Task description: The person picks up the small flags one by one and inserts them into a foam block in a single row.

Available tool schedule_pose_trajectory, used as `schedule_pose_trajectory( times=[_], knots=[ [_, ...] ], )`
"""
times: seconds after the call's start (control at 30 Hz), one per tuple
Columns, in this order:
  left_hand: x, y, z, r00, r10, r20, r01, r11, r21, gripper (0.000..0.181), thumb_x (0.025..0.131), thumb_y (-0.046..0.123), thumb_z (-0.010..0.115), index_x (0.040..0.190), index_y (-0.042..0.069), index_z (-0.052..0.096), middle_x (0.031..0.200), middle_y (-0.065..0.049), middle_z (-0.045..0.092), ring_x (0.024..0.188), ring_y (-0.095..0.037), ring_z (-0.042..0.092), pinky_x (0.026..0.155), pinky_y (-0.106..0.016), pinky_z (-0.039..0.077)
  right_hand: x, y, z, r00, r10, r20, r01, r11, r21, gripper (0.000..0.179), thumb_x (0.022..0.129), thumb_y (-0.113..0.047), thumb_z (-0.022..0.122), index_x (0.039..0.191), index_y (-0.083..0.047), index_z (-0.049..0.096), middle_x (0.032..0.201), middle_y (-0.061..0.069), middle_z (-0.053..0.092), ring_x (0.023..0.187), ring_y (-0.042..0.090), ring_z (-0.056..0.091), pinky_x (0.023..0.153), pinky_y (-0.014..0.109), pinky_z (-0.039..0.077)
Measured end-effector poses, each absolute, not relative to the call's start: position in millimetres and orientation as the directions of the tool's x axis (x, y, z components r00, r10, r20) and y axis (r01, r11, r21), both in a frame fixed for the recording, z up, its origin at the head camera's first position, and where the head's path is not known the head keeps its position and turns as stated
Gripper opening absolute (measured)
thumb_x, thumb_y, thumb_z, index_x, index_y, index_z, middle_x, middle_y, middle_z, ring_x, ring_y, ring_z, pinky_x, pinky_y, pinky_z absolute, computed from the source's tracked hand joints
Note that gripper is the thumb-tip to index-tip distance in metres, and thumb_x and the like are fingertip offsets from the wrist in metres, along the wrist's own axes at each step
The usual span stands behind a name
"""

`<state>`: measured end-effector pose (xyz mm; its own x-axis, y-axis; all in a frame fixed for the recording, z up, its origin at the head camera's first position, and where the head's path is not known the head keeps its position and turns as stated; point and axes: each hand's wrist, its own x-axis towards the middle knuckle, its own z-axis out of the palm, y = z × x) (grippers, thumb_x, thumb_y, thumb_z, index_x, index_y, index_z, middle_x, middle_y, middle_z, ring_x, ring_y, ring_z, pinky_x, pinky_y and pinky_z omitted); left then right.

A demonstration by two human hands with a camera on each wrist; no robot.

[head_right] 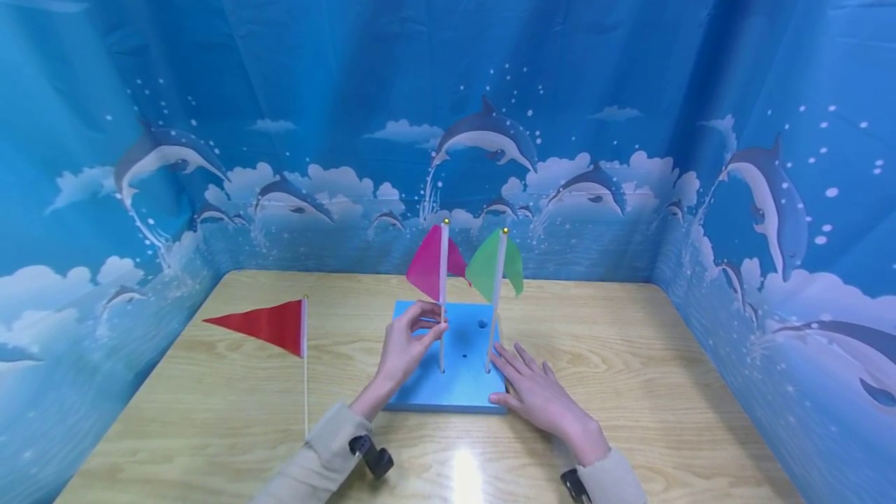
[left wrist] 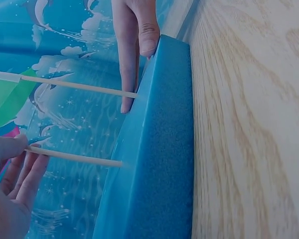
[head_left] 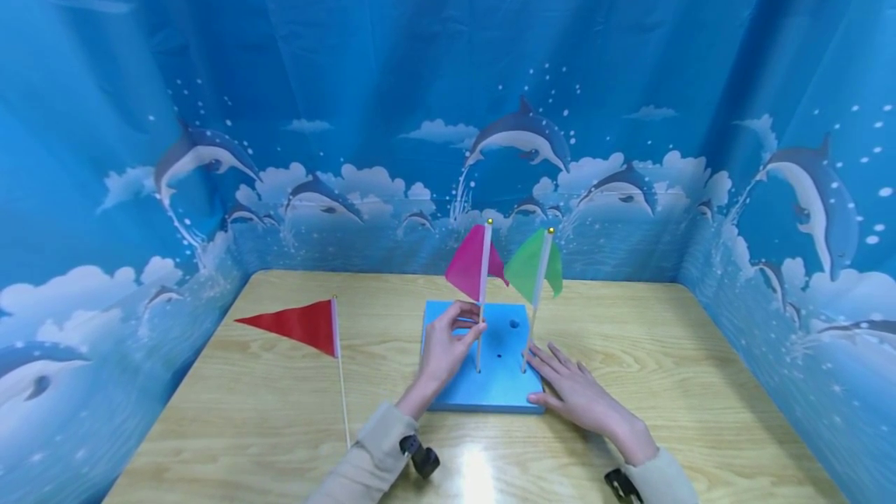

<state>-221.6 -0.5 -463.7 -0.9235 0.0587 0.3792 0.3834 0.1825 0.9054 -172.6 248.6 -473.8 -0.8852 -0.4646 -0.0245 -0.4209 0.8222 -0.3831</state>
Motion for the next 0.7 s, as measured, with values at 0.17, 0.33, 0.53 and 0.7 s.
schedule_pose_trajectory(
  times=[0.17,0.33,0.53,0.7],
  knots=[
    [-221.6,-1.4,-463.0,-0.926,0.08,0.368,0.376,0.159,0.913,0.019,0.092,0.005,0.074,0.11,0.007,0.07,0.107,-0.012,0.074,0.093,-0.024,0.073,0.076,-0.023,0.061,-172.4,248.5,-473.1,-0.886,-0.462,-0.031,-0.416,0.824,-0.384,0.071,0.101,-0.048,0.057,0.157,-0.011,0.036,0.165,0.014,0.028,0.15,0.048,0.019,0.109,0.08,0.019],
    [-221.7,-1.9,-462.7,-0.929,0.09,0.359,0.369,0.143,0.919,0.018,0.092,0.008,0.074,0.11,0.006,0.07,0.108,-0.014,0.073,0.095,-0.029,0.072,0.077,-0.024,0.061,-172.3,248.1,-473.0,-0.885,-0.464,-0.03,-0.419,0.824,-0.382,0.071,0.101,-0.049,0.057,0.157,-0.011,0.037,0.164,0.015,0.029,0.149,0.049,0.02,0.109,0.081,0.02],
    [-222.0,-1.5,-462.5,-0.933,0.093,0.347,0.357,0.141,0.923,0.019,0.092,0.012,0.076,0.11,0.007,0.07,0.105,-0.01,0.074,0.094,-0.025,0.073,0.076,-0.023,0.061,-171.5,247.8,-472.0,-0.885,-0.465,-0.028,-0.421,0.823,-0.381,0.07,0.101,-0.048,0.057,0.157,-0.01,0.037,0.164,0.015,0.029,0.149,0.049,0.02,0.109,0.081,0.02],
    [-222.2,-4.4,-461.1,-0.935,0.089,0.344,0.354,0.144,0.924,0.021,0.092,0.013,0.076,0.111,0.006,0.07,0.106,-0.01,0.074,0.095,-0.025,0.073,0.077,-0.023,0.061,-171.4,247.8,-472.0,-0.885,-0.465,-0.026,-0.419,0.819,-0.391,0.07,0.101,-0.047,0.057,0.157,-0.01,0.037,0.164,0.015,0.029,0.149,0.049,0.02,0.108,0.081,0.019]
  ],
)
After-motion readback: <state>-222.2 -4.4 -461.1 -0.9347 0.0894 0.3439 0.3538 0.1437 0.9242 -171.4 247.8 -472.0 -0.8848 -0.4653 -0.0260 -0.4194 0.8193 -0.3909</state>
